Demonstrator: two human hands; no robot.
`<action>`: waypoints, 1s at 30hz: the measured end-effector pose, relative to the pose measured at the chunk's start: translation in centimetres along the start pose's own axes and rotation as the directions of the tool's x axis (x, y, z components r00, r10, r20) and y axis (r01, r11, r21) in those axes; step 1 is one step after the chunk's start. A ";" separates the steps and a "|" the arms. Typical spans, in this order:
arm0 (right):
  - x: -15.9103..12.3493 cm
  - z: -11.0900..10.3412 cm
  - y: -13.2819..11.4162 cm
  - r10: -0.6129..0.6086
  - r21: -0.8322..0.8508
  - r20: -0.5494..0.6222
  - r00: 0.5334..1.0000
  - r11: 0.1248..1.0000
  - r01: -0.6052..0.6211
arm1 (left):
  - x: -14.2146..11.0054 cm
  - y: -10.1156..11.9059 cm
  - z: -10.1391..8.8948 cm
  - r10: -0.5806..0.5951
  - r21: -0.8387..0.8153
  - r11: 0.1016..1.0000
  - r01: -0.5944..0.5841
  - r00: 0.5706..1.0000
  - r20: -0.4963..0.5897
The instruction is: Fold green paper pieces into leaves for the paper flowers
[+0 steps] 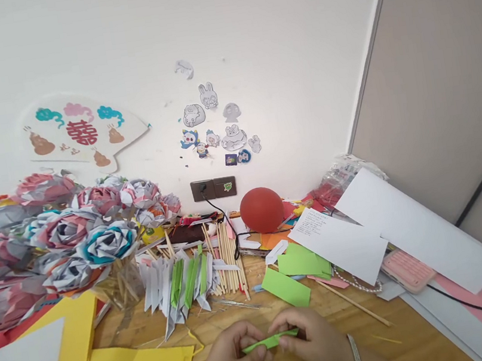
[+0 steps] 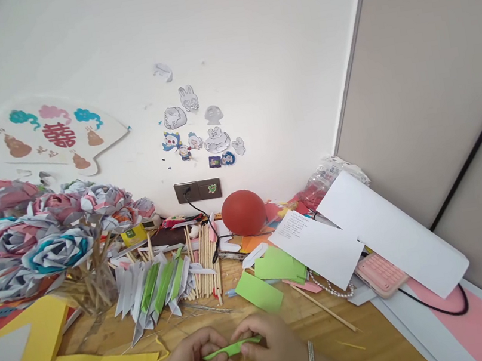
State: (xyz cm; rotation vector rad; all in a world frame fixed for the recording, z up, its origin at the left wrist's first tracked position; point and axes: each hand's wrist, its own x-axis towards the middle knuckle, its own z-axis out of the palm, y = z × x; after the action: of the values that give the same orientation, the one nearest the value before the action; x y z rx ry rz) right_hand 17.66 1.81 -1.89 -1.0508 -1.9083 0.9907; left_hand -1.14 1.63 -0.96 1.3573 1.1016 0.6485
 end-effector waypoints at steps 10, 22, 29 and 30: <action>0.5 -0.7 0.3 0.103 0.046 -0.017 0.994 0.994 -0.103 | 0.2 0.0 -0.7 0.032 0.054 0.998 -0.030 0.998 -0.051; 0.4 -0.9 0.5 0.116 0.237 0.054 0.992 0.963 -0.126 | 0.0 0.5 -0.9 0.103 -0.160 0.978 -0.133 0.978 -0.183; 0.4 -0.5 0.9 0.179 0.287 0.075 0.981 0.938 -0.193 | 0.3 1.1 -1.5 0.067 -0.087 0.993 -0.084 0.982 -0.178; 0.4 -0.5 0.9 0.168 0.287 0.067 0.984 0.941 -0.180 | 0.3 1.1 -1.6 0.066 -0.082 0.993 -0.081 0.982 -0.177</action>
State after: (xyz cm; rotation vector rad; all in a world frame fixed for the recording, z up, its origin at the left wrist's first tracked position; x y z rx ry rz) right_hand 18.19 2.60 -2.38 -1.0416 -1.6561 1.3586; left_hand -2.21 2.77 0.22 1.2879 1.1506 0.8739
